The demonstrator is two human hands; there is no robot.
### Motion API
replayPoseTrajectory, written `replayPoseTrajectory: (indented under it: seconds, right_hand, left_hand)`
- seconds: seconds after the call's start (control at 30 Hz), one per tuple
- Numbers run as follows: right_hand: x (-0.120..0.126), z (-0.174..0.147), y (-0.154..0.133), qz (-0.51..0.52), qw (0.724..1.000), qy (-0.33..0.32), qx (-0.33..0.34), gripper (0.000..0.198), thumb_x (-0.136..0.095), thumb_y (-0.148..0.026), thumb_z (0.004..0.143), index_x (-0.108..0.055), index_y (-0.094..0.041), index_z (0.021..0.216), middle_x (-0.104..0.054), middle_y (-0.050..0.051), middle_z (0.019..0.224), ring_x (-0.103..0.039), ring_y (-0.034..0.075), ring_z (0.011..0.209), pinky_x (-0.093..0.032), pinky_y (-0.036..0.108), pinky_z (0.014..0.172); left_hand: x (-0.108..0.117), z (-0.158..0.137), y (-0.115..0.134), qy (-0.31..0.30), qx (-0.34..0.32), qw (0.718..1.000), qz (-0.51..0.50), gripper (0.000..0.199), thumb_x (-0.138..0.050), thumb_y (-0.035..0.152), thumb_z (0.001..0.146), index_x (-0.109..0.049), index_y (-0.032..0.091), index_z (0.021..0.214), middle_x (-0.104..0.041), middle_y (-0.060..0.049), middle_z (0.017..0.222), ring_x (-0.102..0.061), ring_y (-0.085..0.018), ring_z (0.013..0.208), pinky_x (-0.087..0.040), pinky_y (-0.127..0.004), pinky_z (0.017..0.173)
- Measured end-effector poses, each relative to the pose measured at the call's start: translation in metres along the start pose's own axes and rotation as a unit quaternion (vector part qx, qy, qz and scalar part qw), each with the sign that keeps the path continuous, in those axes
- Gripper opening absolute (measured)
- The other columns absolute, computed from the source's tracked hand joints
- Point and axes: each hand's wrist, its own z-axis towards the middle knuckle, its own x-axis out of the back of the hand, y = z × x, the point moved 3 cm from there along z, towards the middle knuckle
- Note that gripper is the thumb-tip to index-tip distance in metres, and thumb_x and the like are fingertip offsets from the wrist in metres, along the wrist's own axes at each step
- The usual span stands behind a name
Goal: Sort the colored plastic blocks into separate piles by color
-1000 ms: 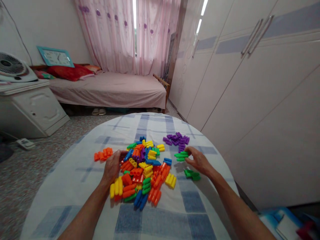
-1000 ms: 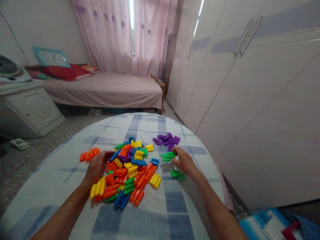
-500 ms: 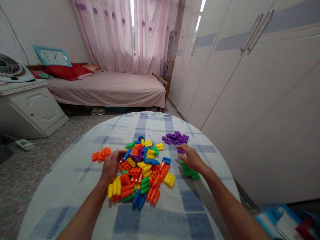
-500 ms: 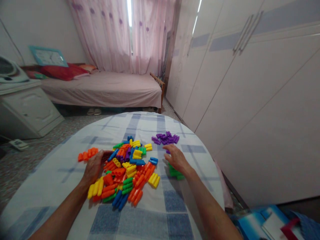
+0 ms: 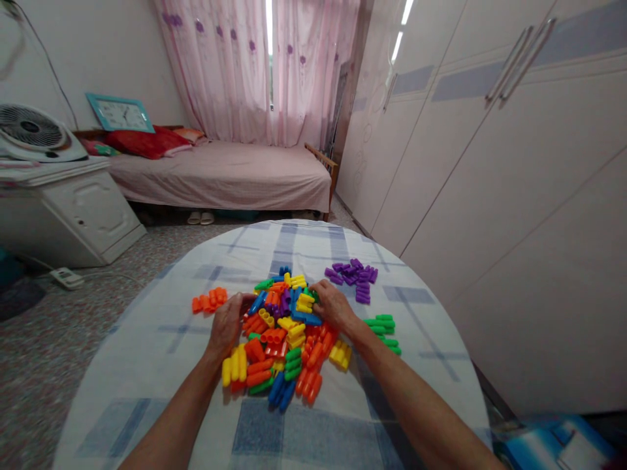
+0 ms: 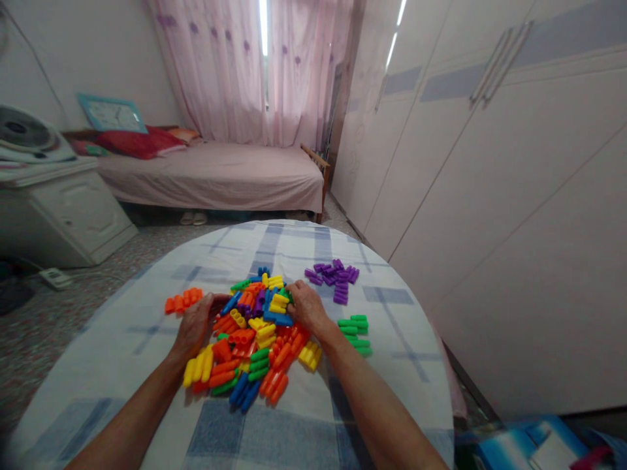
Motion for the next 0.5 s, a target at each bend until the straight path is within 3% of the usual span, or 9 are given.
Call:
replayPoseTrajectory:
  seconds: [0.2,0.33,0.5]
  right_hand:
    - [0.026,-0.024,0.015,0.066,0.994,0.085,-0.023,0.034,-0.056,-0.014,0.073,-0.054,-0.018,0.106,-0.054,0.006,0.104,-0.054,0.018,0.094,-0.045,0.030,0.083]
    - [0.060,-0.070,0.044,0.102,0.983,0.137,-0.060,0.032,-0.058,-0.019,0.074,-0.052,-0.020,0.106,-0.054,0.004,0.100,-0.055,0.017,0.090,-0.046,0.032,0.082]
    - [0.081,-0.125,0.070,0.107,0.978,0.137,-0.115,0.035,-0.060,-0.024,0.075,-0.053,-0.022,0.109,-0.055,0.004,0.102,-0.056,0.018,0.092,-0.046,0.034,0.083]
  left_hand:
    - [0.000,0.000,0.000,0.002,-0.001,1.000,0.010,0.040,-0.044,0.051,0.084,-0.066,0.018,0.085,-0.072,-0.011,0.091,-0.067,-0.025,0.087,-0.052,-0.039,0.085]
    - [-0.001,-0.001,0.004,0.005,0.001,1.000,0.020,0.042,-0.044,0.052,0.082,-0.065,0.016,0.087,-0.071,-0.012,0.091,-0.067,-0.025,0.088,-0.052,-0.039,0.086]
    - [0.000,0.000,0.005,0.002,0.001,0.999,0.036,0.041,-0.042,0.052,0.082,-0.064,0.017,0.087,-0.071,-0.012,0.092,-0.066,-0.026,0.089,-0.053,-0.040,0.084]
